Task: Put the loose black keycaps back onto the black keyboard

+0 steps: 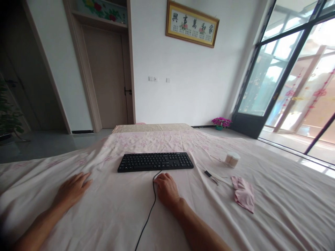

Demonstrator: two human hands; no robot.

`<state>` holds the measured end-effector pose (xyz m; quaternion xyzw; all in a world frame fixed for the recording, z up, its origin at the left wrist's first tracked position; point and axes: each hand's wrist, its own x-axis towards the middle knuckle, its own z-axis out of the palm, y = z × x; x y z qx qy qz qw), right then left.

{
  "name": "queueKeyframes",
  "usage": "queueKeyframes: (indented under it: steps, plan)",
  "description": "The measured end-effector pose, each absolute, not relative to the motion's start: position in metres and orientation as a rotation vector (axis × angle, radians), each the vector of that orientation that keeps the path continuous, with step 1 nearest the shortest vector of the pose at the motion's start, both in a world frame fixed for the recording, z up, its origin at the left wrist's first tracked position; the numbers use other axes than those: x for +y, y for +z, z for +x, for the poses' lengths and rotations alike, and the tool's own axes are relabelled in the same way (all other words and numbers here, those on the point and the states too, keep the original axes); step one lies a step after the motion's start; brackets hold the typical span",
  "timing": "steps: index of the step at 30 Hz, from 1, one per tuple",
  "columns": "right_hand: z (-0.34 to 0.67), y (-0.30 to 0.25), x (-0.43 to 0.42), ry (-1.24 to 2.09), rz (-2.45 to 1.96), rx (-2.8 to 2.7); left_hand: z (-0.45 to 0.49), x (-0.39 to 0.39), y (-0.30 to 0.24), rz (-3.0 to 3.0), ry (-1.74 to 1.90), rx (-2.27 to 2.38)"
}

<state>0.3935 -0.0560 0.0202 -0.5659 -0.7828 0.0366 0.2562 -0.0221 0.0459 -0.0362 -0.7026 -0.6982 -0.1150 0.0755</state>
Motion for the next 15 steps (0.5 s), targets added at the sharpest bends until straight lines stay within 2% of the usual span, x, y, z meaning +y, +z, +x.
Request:
queueKeyframes:
  steps: [15]
  plan:
    - [0.3955, 0.0193, -0.0546, 0.119, -1.53, -2.119, -0.0252, 0.0491, -0.0414, -2.098, -0.352, -2.049]
